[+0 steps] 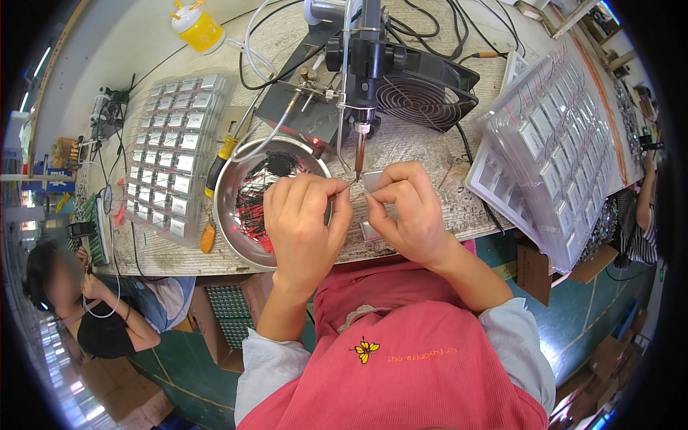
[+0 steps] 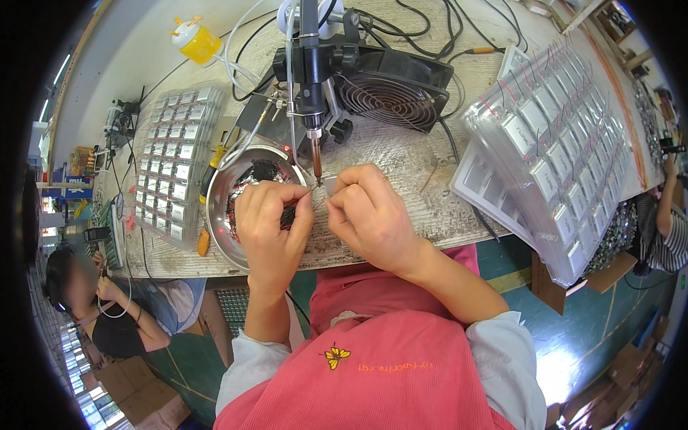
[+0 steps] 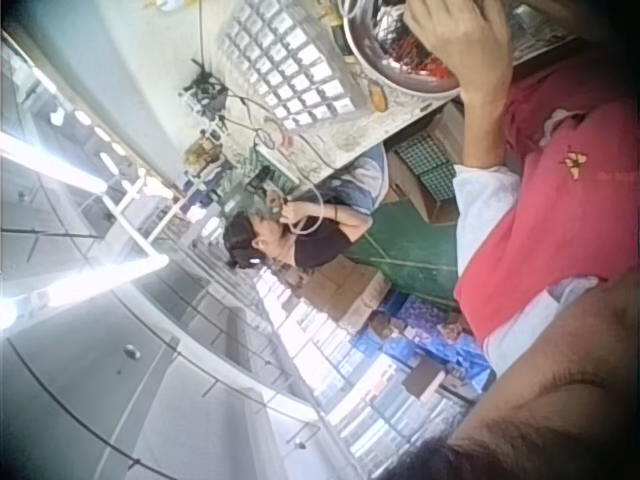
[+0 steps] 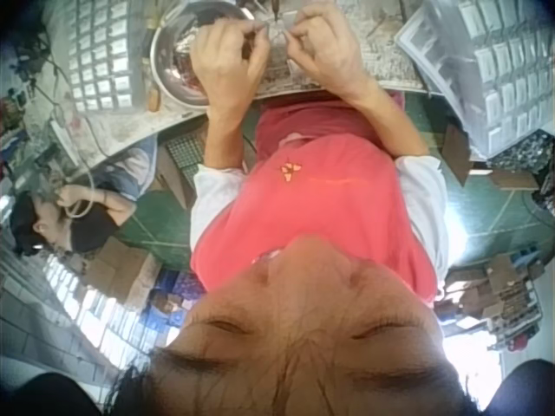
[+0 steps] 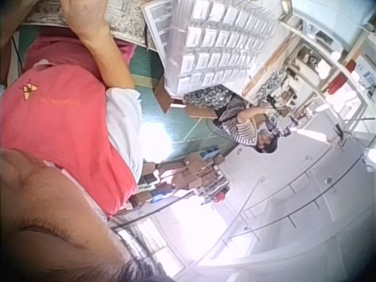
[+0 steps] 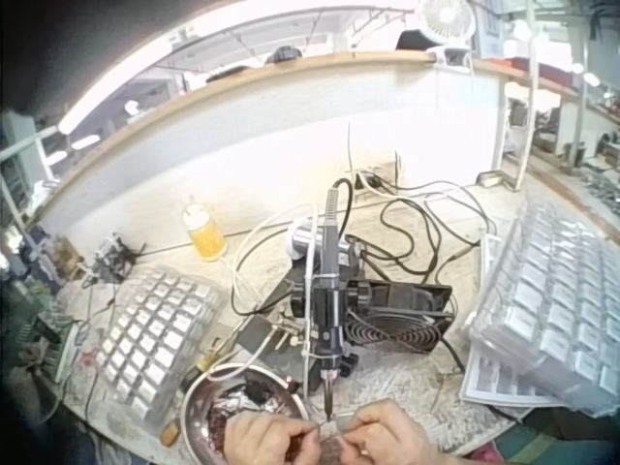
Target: The person attaches wires from a dish onto the terminals of small battery cells by hand and arranges plastic trays of battery packs on the workbench.
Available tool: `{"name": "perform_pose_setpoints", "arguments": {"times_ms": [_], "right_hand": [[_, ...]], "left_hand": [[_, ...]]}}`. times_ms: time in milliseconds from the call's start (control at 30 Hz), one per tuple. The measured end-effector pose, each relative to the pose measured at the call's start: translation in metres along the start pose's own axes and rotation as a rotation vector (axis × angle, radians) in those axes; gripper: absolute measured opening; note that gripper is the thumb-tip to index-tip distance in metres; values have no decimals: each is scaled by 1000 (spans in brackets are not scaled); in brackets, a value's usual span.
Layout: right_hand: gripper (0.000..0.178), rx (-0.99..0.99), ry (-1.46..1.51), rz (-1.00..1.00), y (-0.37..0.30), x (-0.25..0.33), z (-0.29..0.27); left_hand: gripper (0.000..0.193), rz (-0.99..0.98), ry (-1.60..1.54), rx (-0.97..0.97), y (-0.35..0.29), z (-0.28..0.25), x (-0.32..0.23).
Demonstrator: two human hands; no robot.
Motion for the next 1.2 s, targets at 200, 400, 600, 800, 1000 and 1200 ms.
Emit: {"name": "perform_pose_setpoints", "arguments": {"times_ms": [200, 400, 600, 800, 1000, 1200], "right_hand": [[27, 4, 1, 12, -1, 0, 0], [27, 7, -3, 14, -3, -2, 1], [27, 13, 4, 28, -5, -2, 2], [26, 9, 12, 21, -5, -2, 2], [25, 5, 17, 35, -2, -3, 1], [19, 23, -13, 88, -10, -7, -2]], "left_hand": [[14, -2, -6, -2, 1, 0, -1], [15, -5, 2, 26, -3, 4, 2], [14, -8, 2, 16, -2, 3, 1], [14, -18, 5, 29, -2, 2, 1], [13, -13, -1, 21, 0, 2, 0], [11, -64, -9, 92, -2, 9, -2]]}}
Point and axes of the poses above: each hand's wrist, its own y-axis towards the middle knuckle, its own z-axis out of the palm, x = y × z, the point moved 8 cm from there along y, towards the middle knuckle, and after that the axes turned 3 degrees about z, right-handed, at the moved point
